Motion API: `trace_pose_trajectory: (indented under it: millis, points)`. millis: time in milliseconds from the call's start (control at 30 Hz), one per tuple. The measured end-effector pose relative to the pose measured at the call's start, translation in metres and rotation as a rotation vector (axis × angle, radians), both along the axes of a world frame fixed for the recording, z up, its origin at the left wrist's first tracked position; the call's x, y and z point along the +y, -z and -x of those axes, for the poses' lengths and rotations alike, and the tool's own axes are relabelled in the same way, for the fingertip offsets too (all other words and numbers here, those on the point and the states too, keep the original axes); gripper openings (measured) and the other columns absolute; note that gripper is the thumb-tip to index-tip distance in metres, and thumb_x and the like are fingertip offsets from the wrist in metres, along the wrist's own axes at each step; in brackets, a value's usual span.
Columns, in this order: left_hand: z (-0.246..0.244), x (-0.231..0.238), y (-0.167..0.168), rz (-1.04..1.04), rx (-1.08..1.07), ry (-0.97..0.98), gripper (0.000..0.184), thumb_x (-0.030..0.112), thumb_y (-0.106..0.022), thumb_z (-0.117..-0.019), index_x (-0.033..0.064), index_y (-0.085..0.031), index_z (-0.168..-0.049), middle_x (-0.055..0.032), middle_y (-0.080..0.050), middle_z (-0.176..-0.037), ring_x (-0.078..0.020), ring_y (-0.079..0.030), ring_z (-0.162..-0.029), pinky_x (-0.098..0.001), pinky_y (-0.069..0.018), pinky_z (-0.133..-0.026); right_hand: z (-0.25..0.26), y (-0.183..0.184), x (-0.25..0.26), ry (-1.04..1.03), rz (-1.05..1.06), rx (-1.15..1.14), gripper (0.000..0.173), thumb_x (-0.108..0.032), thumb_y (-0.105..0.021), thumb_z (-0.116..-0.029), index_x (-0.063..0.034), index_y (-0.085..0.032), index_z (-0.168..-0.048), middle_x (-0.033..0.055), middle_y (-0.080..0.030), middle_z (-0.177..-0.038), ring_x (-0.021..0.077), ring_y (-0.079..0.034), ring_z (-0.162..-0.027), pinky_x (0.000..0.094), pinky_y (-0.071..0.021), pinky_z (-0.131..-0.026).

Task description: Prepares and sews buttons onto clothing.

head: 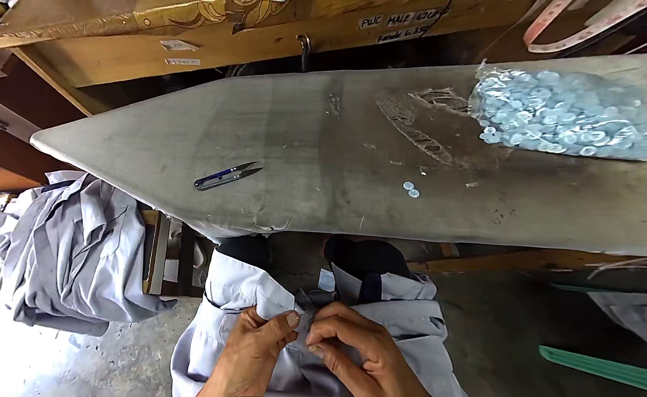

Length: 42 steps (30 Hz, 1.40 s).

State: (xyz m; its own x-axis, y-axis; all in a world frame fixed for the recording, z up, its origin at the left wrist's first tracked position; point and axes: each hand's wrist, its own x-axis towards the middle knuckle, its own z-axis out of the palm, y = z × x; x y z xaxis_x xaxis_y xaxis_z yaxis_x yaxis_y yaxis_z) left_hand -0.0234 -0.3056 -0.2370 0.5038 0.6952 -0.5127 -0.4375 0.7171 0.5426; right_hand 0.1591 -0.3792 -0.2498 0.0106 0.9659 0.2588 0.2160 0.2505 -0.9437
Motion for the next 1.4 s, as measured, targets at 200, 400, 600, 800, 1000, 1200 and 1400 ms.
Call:
trace_pose_trajectory:
  millis: [200,400,600,800,1000,1200,1400]
  points:
    - [0.006,-0.003,-0.002,-0.063,-0.046,0.007,0.016,-0.004,-0.078,-0.0835,0.0005,-0.075,-0.098,-0.0141,-0.076,-0.094,-0.0207,-0.074,-0.086,-0.0404,-0.0614,-0.087,-0.008,-0.021,0.003,0.008,0.055,0.341,0.013,-0.017,-0.056,-0.1056,-0.0075,-0.065,-0.109,0.0027,-0.070,-0.095,0.0065,-0.067,-0.074,0.0204,-0.0584,-0.061]
    - [0.009,-0.007,-0.004,-0.181,-0.046,0.039,0.014,-0.001,-0.078,-0.0856,0.0027,-0.077,-0.100,-0.0097,-0.077,-0.095,-0.0151,-0.074,-0.089,-0.0357,-0.0601,-0.091,-0.067,-0.051,0.031,0.324,-0.241,0.518,0.011,-0.024,-0.058,-0.1047,-0.0197,-0.067,-0.110,0.0009,-0.074,-0.106,0.0209,-0.072,-0.108,0.0427,-0.0569,-0.103]
    - [0.009,-0.007,-0.005,-0.208,-0.044,0.039,0.013,-0.001,-0.078,-0.0854,0.0035,-0.078,-0.098,-0.0094,-0.077,-0.095,-0.0139,-0.074,-0.089,-0.0340,-0.0604,-0.090,-0.086,-0.053,0.035,0.454,-0.278,0.261,0.010,-0.025,-0.058,-0.1048,-0.0221,-0.063,-0.113,-0.0016,-0.073,-0.104,0.0169,-0.073,-0.095,0.0352,-0.0634,-0.083]
    - [0.005,-0.004,-0.003,-0.150,-0.081,0.026,0.016,-0.001,-0.078,-0.0842,0.0039,-0.077,-0.099,-0.0097,-0.077,-0.095,-0.0144,-0.074,-0.088,-0.0345,-0.0601,-0.088,-0.002,-0.030,0.002,0.025,0.000,0.021,0.011,-0.014,-0.065,-0.0990,-0.0062,-0.072,-0.102,0.0035,-0.068,-0.092,0.0041,-0.065,-0.080,0.0181,-0.0564,-0.069]
    - [0.008,-0.003,0.000,-0.095,-0.158,0.052,0.016,-0.002,-0.075,-0.0870,0.0034,-0.076,-0.102,-0.0113,-0.076,-0.098,-0.0186,-0.074,-0.094,-0.0414,-0.0582,-0.095,0.008,-0.019,-0.003,0.211,-0.003,-0.084,0.009,-0.014,-0.069,-0.0956,-0.0099,-0.075,-0.099,0.0021,-0.064,-0.096,0.0010,-0.060,-0.080,0.0127,-0.0525,-0.066]
    - [0.009,-0.004,0.001,-0.088,-0.163,0.054,0.017,-0.003,-0.074,-0.0874,0.0032,-0.075,-0.103,-0.0110,-0.076,-0.098,-0.0180,-0.074,-0.094,-0.0402,-0.0581,-0.094,0.009,-0.026,-0.004,0.228,0.000,-0.169,0.010,-0.012,-0.069,-0.0940,-0.0070,-0.076,-0.098,0.0033,-0.064,-0.086,0.0011,-0.060,-0.077,0.0116,-0.0501,-0.065]
    - [0.009,-0.003,0.000,-0.097,-0.156,0.057,0.016,-0.004,-0.074,-0.0875,0.0032,-0.076,-0.102,-0.0111,-0.076,-0.099,-0.0182,-0.074,-0.094,-0.0400,-0.0582,-0.095,0.008,-0.030,-0.004,0.205,0.012,-0.165,0.011,-0.010,-0.068,-0.0930,-0.0044,-0.076,-0.098,0.0042,-0.064,-0.084,0.0011,-0.059,-0.073,0.0115,-0.0498,-0.063]
